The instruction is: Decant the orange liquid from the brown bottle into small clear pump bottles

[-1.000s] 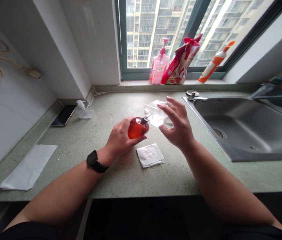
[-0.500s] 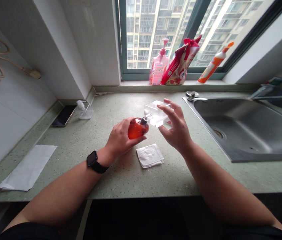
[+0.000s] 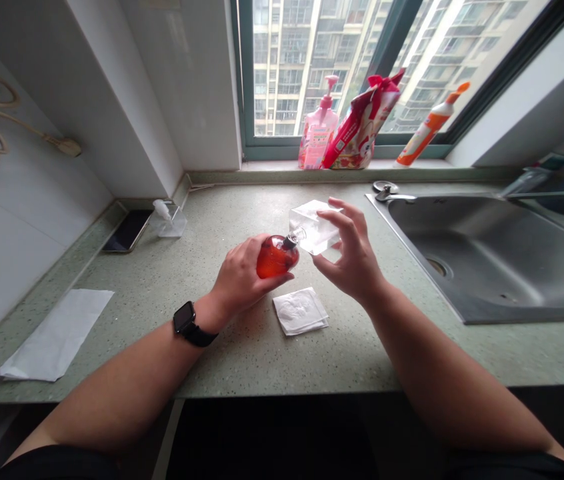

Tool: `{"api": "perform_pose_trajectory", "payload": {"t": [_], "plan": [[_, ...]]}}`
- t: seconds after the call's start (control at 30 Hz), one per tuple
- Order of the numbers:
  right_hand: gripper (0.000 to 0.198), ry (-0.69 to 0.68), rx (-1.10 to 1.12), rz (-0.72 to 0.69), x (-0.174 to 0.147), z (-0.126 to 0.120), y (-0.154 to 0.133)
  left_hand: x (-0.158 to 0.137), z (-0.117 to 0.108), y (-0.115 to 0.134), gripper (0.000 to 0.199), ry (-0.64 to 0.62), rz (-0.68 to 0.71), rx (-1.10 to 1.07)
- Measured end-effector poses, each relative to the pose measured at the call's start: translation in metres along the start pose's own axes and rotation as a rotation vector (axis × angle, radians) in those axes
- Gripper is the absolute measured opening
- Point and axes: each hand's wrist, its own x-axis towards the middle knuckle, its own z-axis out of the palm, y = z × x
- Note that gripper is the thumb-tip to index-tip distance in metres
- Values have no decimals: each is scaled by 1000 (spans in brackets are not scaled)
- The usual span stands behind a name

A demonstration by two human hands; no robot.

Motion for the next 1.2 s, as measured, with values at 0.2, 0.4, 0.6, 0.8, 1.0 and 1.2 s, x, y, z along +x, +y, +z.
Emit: {"api": "perform_pose_trajectory", "payload": {"t": [0.2, 0.4, 0.6, 0.8, 1.0, 1.2], "plan": [[84, -9, -1, -33, 1, -3, -1, 0, -1, 1, 73, -9, -1, -10], [79, -19, -10, -24, 2, -5, -4, 0, -2, 2, 72, -15, -6, -14], [76, -7, -17, -23, 1, -5, -4, 0, -2, 2, 73, -10, -2, -13], [79, -13, -24, -39, 3, -7, -2, 0, -2, 2, 74, -10, -10, -11], [79, -9, -19, -47, 3, -6, -3, 0, -2, 2, 73, -14, -12, -1], [81, -18, -17, -42, 2, -6, -3, 0, -1, 0, 73, -8, -1, -1]]}}
